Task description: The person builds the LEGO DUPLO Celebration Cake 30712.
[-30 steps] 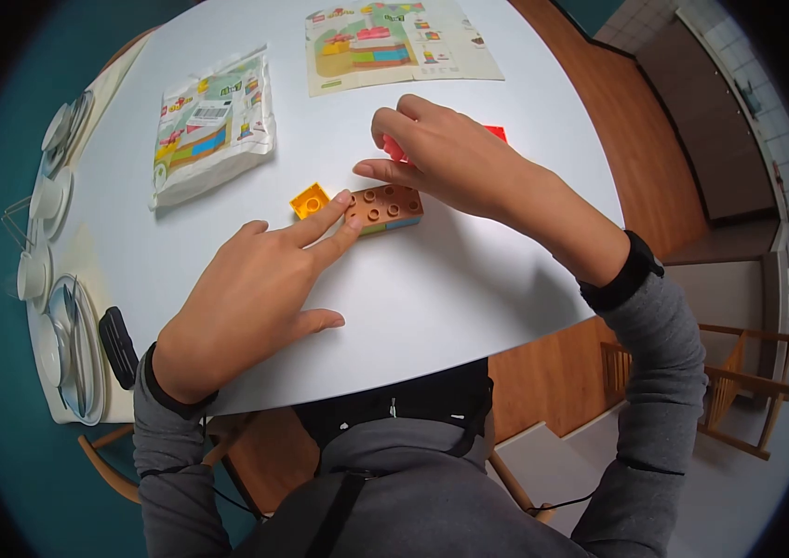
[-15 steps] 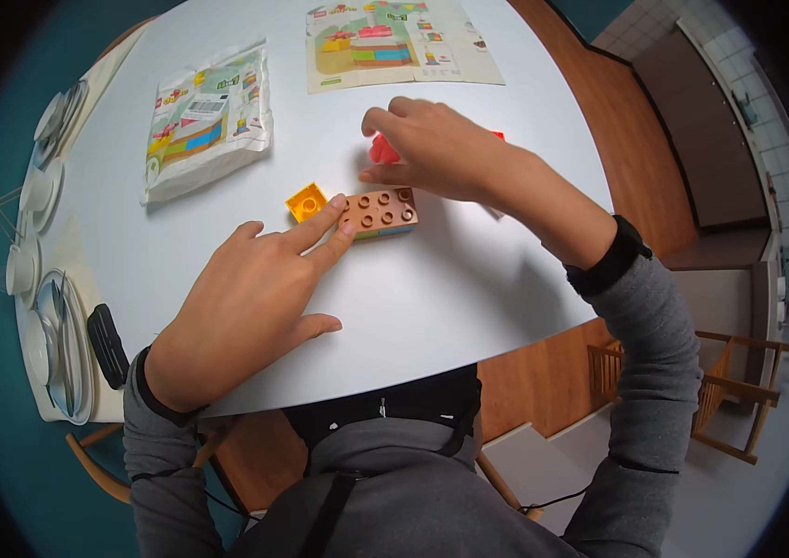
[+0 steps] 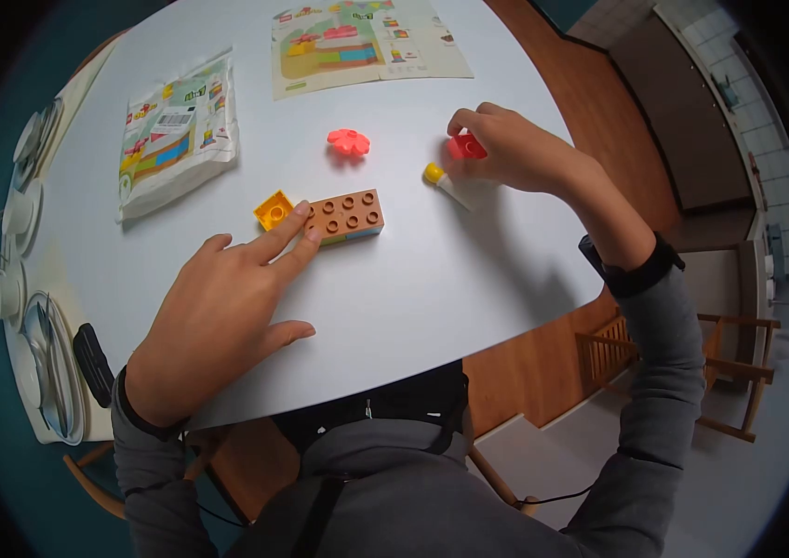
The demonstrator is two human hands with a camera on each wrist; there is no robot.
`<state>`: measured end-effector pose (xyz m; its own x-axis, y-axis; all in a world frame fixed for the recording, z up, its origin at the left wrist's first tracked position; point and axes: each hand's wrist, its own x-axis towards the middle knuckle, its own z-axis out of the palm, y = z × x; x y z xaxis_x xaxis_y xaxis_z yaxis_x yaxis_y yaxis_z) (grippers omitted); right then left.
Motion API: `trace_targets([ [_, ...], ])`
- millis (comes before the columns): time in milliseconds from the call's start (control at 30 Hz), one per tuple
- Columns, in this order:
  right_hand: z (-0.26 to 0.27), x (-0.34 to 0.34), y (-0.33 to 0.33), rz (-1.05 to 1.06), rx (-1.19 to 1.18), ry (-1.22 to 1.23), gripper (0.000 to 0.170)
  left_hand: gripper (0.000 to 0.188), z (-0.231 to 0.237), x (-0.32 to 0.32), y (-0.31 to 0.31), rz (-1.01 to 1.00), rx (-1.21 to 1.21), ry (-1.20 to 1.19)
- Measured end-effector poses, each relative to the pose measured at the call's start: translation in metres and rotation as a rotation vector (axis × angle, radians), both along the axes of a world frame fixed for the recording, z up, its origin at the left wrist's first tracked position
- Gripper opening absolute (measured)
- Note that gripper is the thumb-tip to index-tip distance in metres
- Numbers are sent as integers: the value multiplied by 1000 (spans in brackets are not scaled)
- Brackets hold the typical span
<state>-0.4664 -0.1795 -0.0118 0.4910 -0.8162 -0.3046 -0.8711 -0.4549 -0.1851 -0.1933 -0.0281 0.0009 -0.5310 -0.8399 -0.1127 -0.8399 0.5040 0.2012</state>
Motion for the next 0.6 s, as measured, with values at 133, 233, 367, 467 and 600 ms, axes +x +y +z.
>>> trace_targets([
  [133, -4, 13, 0, -4, -31, -13, 44, 68, -3, 1, 0, 0, -47, 21],
  [233, 0, 23, 4, 75, -108, -199, 40, 66, -1, 2, 0, -1, -22, 19],
  [367, 12, 48, 26, 209, -225, -361, 33, 65, -1, 3, 0, -14, -18, 18],
  [467, 14, 61, 39, 301, -124, -612, 26, 66, 0, 2, -1, -9, 2, 16],
  [600, 7, 70, 54, 322, -33, -741, 26, 65, -6, 5, -1, -59, -59, 14],
])
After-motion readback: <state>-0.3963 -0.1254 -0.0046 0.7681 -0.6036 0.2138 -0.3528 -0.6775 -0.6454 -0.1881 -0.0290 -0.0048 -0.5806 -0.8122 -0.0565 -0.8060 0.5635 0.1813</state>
